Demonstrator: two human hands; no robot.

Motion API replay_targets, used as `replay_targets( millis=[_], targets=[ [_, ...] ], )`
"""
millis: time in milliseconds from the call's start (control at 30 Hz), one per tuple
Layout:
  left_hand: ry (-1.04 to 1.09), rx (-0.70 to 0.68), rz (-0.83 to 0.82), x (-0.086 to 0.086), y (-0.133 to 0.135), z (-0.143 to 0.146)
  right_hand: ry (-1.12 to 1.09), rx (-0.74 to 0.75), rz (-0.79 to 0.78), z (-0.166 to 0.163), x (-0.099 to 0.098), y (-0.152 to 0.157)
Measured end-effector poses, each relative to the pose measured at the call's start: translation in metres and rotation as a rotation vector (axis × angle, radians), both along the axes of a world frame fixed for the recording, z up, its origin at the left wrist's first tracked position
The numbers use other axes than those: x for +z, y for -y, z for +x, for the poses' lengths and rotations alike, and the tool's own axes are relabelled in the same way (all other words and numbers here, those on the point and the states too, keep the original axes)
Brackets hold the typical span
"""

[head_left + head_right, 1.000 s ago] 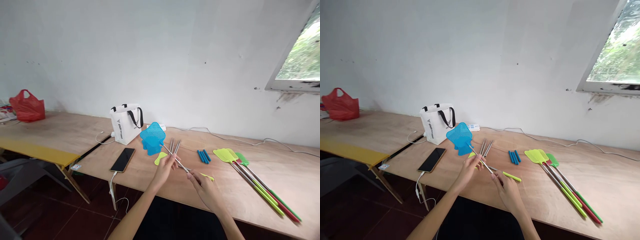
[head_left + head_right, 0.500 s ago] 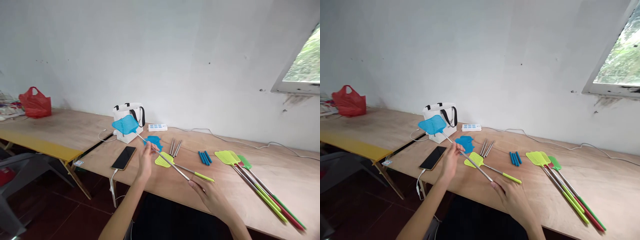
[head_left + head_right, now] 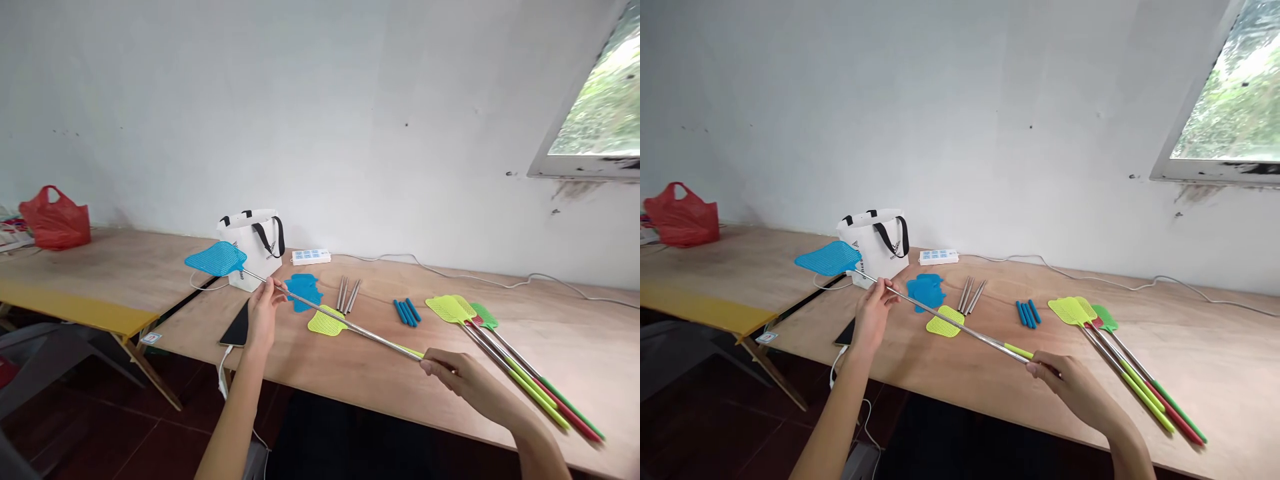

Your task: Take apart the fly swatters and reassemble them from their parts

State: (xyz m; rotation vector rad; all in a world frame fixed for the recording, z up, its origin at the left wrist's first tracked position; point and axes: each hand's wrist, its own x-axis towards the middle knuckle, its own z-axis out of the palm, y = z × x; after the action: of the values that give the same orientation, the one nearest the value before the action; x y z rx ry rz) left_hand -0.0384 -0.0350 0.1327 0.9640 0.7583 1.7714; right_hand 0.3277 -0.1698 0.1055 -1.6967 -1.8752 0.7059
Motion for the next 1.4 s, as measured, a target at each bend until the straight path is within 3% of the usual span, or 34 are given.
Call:
replay_targets(
  millis=[100,233,400,533,667,867,967,1167,1400],
  targets=[
    [0.032,-0.014,0.021,-0.002,0.0,0.002,-0.012,-0.033,0.044,0.005,-0.003,0.0],
    [0.104,0.064,0.014,-0.008,-0.005,0.005,-0.04,-0.022,0.064,0.008,-0.004,0.001],
    [-0.005,0.119,-0.033,-0.024,-0.005,0.035,-0.082,0.045,0.003,0.005,-0.004,-0.003],
    [-0.054,-0.065,-0.069,-0.038,0.0,0.065,-0.057,0.046,-0.003,0.0,-0.003,-0.008],
    [-0.064,-0.135,-0.083,-0.045,0.01,0.084,-0.059,-0.005,0.067,-0.013,-0.007,-0.013],
    [-0.21,-0.448,-0.067,-0.067,0.061,0.14,-0.211,-0.033,0.159,-0.075,-0.017,-0.023],
    [-0.271,-0.491,-0.088,-0.078,0.076,0.157,-0.259,-0.042,0.202,-0.091,-0.02,-0.023],
    [-0.274,-0.493,-0.089,-0.081,0.067,0.152,-0.323,-0.009,0.201,-0.09,-0.026,-0.025],
    [-0.286,-0.535,0.001,-0.061,0.056,0.133,-0.271,-0.062,0.178,-0.093,-0.013,-0.021]
  ],
)
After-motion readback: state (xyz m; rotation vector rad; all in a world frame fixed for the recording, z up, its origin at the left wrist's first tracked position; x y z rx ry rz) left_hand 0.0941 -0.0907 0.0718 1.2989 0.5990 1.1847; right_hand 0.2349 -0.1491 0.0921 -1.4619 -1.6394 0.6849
